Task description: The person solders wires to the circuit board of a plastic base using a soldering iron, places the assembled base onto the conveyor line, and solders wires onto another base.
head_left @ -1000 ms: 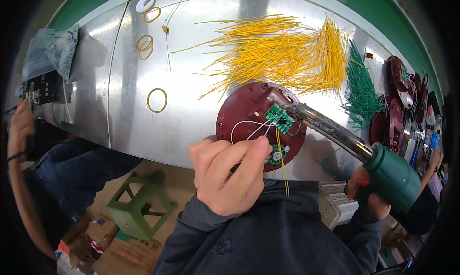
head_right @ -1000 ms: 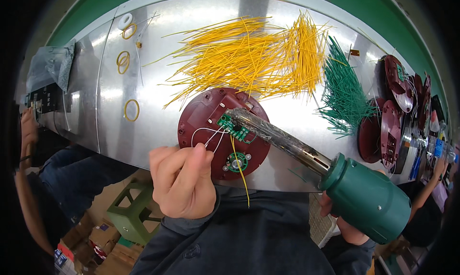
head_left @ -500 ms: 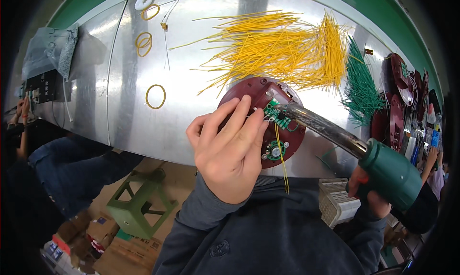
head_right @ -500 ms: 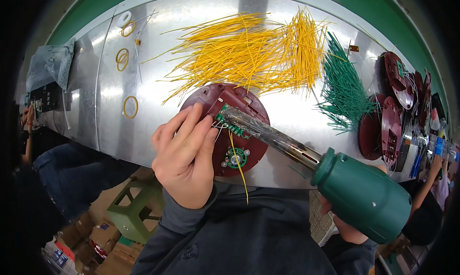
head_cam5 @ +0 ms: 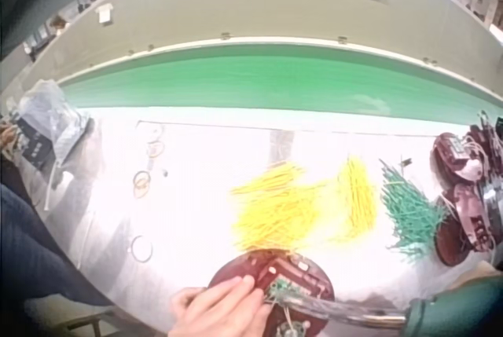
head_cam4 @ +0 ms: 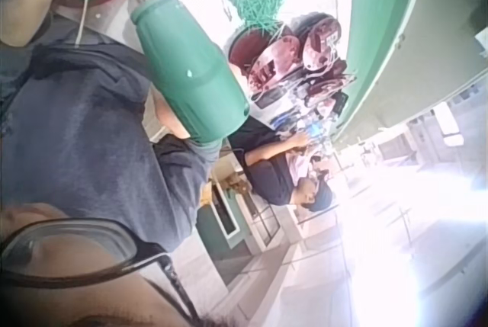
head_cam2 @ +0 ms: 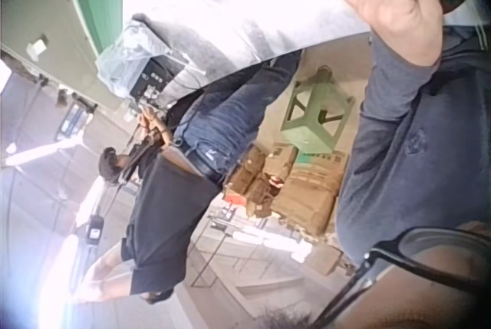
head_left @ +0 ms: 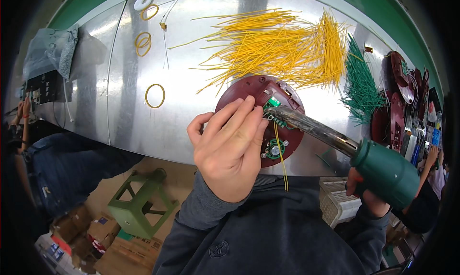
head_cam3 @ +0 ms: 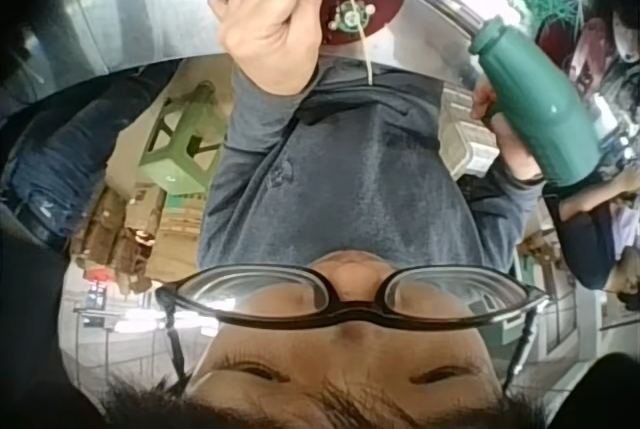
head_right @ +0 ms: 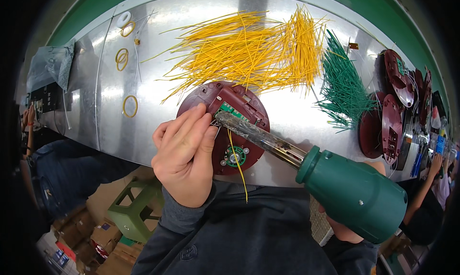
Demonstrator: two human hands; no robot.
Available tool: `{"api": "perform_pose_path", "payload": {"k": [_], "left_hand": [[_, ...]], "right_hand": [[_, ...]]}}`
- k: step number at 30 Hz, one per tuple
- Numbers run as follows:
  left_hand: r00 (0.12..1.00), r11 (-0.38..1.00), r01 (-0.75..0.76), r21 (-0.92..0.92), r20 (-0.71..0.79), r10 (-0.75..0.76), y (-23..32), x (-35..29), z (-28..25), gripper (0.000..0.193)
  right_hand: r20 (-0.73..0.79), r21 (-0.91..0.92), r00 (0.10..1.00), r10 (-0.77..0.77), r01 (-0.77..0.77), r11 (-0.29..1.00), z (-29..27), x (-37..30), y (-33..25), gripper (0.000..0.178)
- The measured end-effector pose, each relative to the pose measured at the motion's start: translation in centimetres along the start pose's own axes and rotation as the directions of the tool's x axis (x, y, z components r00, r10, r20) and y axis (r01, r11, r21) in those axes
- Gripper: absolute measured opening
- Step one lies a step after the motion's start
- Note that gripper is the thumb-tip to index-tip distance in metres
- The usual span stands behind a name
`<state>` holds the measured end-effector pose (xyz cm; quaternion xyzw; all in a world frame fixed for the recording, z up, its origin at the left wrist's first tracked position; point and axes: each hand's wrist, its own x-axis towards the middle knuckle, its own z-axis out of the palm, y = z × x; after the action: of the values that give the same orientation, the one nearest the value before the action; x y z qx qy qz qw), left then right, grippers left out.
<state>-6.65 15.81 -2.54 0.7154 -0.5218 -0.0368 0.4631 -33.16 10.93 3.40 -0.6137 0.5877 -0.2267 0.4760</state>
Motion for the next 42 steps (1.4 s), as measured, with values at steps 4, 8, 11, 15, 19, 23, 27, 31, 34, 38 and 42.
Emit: {"api": "perform_pose_path", "payload": {"k": [4, 8, 11, 15, 19, 23, 27, 31, 34, 38, 42], "left_hand": [[1.000, 1.000, 0.006, 0.018, 0.013, -0.006, 0.0, 0.0, 0.0, 0.026], [1.000, 1.000, 0.010, 0.029, 0.020, -0.011, 0.0, 0.0, -0.1, 0.025], [1.000, 0.999, 0.009, 0.036, 0.011, -0.009, 0.1, 0.0, 0.1, 0.025], [1.000, 0.999, 0.010, 0.033, 0.003, -0.010, 0.1, 0.1, 0.1, 0.024], [1.000, 0.999, 0.014, 0.037, -0.004, -0.014, 0.1, 0.1, 0.0, 0.024], [1.000, 0.999, 0.020, 0.039, -0.005, -0.020, 0.1, 0.1, 0.0, 0.024], [1.000, 0.999, 0.020, 0.034, -0.004, -0.020, 0.2, 0.0, 0.0, 0.024], [1.000, 0.999, 0.023, 0.035, -0.003, -0.023, 0.1, 0.0, 0.0, 0.024], [1.000, 0.999, 0.025, 0.035, -0.003, -0.025, 0.1, 0.0, 0.0, 0.024], [1.000, 0.999, 0.022, 0.028, -0.005, -0.022, 0.1, 0.0, -0.1, 0.024], [1.000, 0.999, 0.016, 0.029, 0.000, -0.016, 0.2, 0.2, 0.0, 0.024]], "right_hand": [[0.002, -0.165, 1.000, 0.015, -0.015, 0.986, 0.1, -0.1, -0.4, 0.038], [0.070, -0.488, 0.988, -0.137, 0.153, 0.860, -0.8, 0.2, 0.0, 0.041], [-0.086, -0.133, 0.983, 0.164, -0.174, 0.976, 0.0, 0.3, -1.6, 0.043], [-0.081, -0.099, 0.979, 0.186, -0.194, 0.976, -0.1, 0.2, -1.8, 0.043], [-0.072, -0.062, 0.976, 0.207, -0.212, 0.975, -0.1, 0.2, -2.0, 0.043], [-0.066, -0.025, 0.972, 0.228, -0.230, 0.973, -0.1, 0.1, -2.0, 0.044], [-0.057, 0.010, 0.967, 0.249, -0.249, 0.968, -0.2, -0.1, -2.1, 0.044], [-0.045, 0.045, 0.962, 0.270, -0.268, 0.962, -0.2, -0.1, -2.0, 0.045], [-0.036, 0.073, 0.958, 0.285, -0.282, 0.957, -0.2, -0.1, -2.0, 0.045], [-0.009, 0.502, 0.969, 0.246, -0.208, 0.839, -1.1, -0.1, -0.7, 0.040], [0.172, 0.015, 0.977, -0.123, 0.123, 0.992, -2.1, -0.1, 1.5, 0.038]]}}
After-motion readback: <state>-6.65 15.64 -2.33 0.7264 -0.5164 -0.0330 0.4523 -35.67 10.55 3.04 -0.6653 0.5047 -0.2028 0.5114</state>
